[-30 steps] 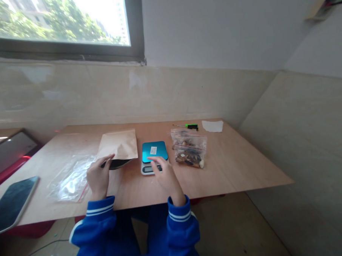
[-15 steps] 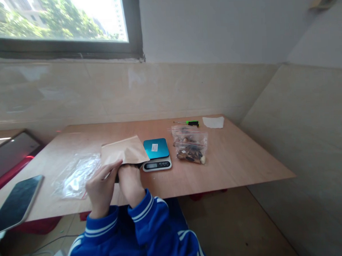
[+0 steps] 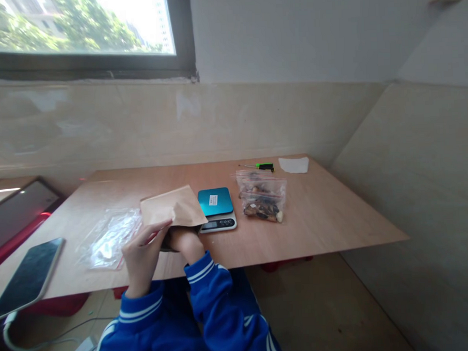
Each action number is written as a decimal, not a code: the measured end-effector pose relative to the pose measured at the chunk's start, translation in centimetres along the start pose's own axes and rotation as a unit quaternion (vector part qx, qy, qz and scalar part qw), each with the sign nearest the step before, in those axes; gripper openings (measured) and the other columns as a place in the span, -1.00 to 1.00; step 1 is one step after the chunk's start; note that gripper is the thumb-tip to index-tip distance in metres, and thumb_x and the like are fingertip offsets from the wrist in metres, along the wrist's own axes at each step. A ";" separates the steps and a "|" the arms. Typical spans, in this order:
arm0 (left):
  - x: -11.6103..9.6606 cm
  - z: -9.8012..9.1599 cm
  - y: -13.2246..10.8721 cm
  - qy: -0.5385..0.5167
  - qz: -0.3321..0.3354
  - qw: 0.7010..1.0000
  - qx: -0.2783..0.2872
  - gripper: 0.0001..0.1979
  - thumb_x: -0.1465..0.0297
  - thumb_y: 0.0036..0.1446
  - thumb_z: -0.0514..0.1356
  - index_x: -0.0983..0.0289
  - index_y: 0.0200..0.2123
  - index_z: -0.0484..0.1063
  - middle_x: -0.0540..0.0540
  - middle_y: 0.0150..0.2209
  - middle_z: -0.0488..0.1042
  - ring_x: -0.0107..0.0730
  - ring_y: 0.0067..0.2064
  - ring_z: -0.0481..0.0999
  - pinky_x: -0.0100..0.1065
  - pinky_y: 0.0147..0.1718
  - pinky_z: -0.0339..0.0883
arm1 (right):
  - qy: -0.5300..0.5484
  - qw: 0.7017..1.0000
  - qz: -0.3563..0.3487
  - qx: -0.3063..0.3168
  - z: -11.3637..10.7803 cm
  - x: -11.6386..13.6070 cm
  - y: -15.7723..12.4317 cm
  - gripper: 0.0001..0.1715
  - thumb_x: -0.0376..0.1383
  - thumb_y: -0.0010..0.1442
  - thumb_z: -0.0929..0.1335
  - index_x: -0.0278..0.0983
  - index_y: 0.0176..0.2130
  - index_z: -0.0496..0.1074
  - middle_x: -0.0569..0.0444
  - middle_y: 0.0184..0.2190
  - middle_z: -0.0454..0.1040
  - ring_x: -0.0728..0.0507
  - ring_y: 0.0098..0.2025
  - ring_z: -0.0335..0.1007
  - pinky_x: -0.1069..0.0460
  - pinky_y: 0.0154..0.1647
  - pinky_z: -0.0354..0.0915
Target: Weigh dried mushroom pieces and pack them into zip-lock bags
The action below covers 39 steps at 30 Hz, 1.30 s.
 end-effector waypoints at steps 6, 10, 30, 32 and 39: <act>0.1 0.5 0.0 -0.017 -0.005 1.000 0.021 -0.85 0.32 0.18 0.19 0.14 -0.22 0.56 0.01 -0.22 0.61 -0.34 -0.16 0.58 -0.36 -0.18 0.46 | 0.000 0.999 0.023 0.034 0.5 -0.5 0.0 -0.82 -0.43 0.25 0.28 -0.37 -0.26 0.48 -0.03 -0.06 0.55 -0.21 0.09 0.38 -0.07 0.21 0.17; 1.0 0.5 0.0 -0.033 -0.023 0.999 0.034 -0.83 0.29 0.18 0.19 0.14 -0.23 0.56 0.01 -0.22 0.61 -0.32 -0.16 0.59 -0.33 -0.17 0.47 | 0.011 0.999 0.023 0.020 -0.2 0.3 -0.4 -0.72 -0.54 0.24 0.23 -0.35 -0.21 0.50 -0.01 -0.01 0.53 -0.20 0.16 0.33 -0.07 0.27 0.11; 1.5 -0.3 0.2 -0.034 -0.066 0.997 0.013 -0.86 0.30 0.14 0.21 0.13 -0.27 0.58 -0.01 -0.27 0.62 -0.33 -0.21 0.61 -0.35 -0.22 0.50 | 0.103 0.993 0.001 -0.053 -5.8 3.8 -7.0 -0.78 -0.38 0.22 0.34 -0.23 -0.16 0.56 0.05 -0.18 0.61 -0.14 -0.11 0.52 0.00 -0.01 0.35; 1.6 -0.2 0.2 -0.039 -0.072 0.997 0.015 -0.86 0.30 0.15 0.21 0.13 -0.26 0.58 -0.02 -0.27 0.62 -0.33 -0.21 0.61 -0.35 -0.22 0.50 | 0.099 0.993 0.008 -0.059 -6.3 3.9 -7.3 -0.78 -0.36 0.23 0.35 -0.21 -0.14 0.56 0.06 -0.17 0.60 -0.14 -0.10 0.52 0.01 -0.02 0.34; 1.6 -0.1 0.3 -0.043 -0.076 0.996 0.018 -0.87 0.31 0.14 0.23 0.12 -0.26 0.58 -0.04 -0.26 0.62 -0.36 -0.20 0.60 -0.39 -0.21 0.49 | 0.135 0.989 0.008 -0.066 -7.3 3.8 -8.0 -0.77 -0.32 0.22 0.37 -0.16 -0.13 0.56 0.11 -0.17 0.60 -0.10 -0.11 0.51 0.03 0.00 0.32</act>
Point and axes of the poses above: each hand's wrist, its own y-axis towards the middle knuckle, its own z-axis out of the palm, x = y × z, the point moved 9 cm from there along y, towards the middle knuckle
